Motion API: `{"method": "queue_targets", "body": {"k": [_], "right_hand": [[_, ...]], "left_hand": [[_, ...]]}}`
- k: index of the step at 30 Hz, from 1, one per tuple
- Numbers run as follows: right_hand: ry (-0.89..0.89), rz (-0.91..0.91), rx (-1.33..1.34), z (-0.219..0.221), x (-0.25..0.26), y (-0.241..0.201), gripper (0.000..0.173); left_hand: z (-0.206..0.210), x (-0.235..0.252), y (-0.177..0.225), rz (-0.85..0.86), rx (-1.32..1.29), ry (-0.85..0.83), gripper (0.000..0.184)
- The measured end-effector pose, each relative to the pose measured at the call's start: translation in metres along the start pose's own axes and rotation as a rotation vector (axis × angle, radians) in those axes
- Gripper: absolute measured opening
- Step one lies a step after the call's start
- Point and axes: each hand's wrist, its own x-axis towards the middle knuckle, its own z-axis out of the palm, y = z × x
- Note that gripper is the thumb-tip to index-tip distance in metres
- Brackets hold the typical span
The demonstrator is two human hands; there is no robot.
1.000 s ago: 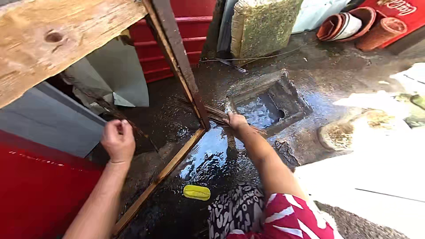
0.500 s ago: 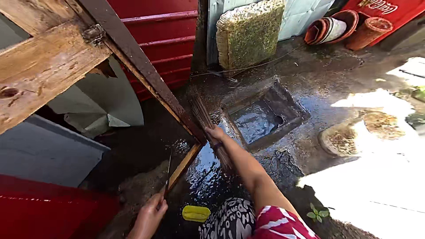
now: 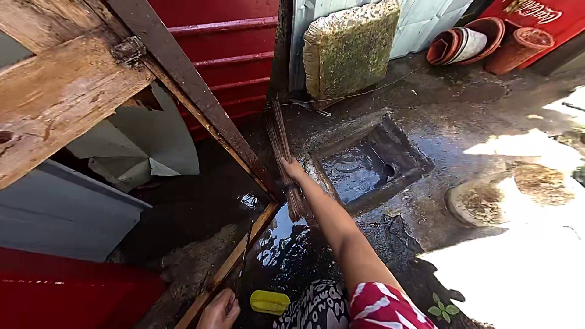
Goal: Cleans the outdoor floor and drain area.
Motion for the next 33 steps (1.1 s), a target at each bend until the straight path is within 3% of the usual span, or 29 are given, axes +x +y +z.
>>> {"method": "queue_targets", "body": {"k": [3,5,8,11,14,18,21,25,27,30,33], "right_hand": [[-0.01,0.058,0.001,0.004,0.046,-0.007,0.06],[0.035,0.081,0.048,-0.01,0.059,0.021,0.06],[0.201,0.103,0.182,-0.041,0.013,0.071,0.055],[0.274,0.021,0.198,-0.04,-0.06,0.091,0.054],[0.099,-0.005,-0.055,-0.027,-0.103,0.093,0.058],[-0.048,0.034,-0.609,-0.023,-0.06,0.068,0.065],[0.068,0.163,-0.764,-0.068,-0.033,0.087,0.068],[0.299,0.342,-0.511,-0.152,-0.062,0.141,0.068],[0.44,0.369,-0.411,-0.171,-0.089,0.141,0.067],[0.517,0.291,-0.419,-0.154,-0.128,0.113,0.064],[0.341,0.158,-0.585,-0.106,-0.139,0.09,0.065]], "left_hand": [[0.013,0.003,-0.008,0.059,-0.037,0.055,0.021],[0.01,0.006,-0.007,0.068,-0.033,0.069,0.02],[0.001,0.008,-0.004,0.059,-0.034,0.07,0.02],[0.002,0.012,-0.008,0.053,-0.066,0.081,0.022],[0.014,0.008,-0.005,0.056,-0.083,0.009,0.022],[0.031,0.006,0.01,0.104,-0.071,-0.049,0.021],[0.033,0.005,0.011,0.13,-0.061,-0.08,0.021],[0.027,0.001,0.006,0.13,-0.04,-0.088,0.022],[0.029,0.004,0.005,0.13,-0.053,-0.08,0.022],[0.04,0.008,0.005,0.126,-0.056,-0.11,0.024],[0.057,0.013,0.011,0.159,-0.08,-0.102,0.021]]}}
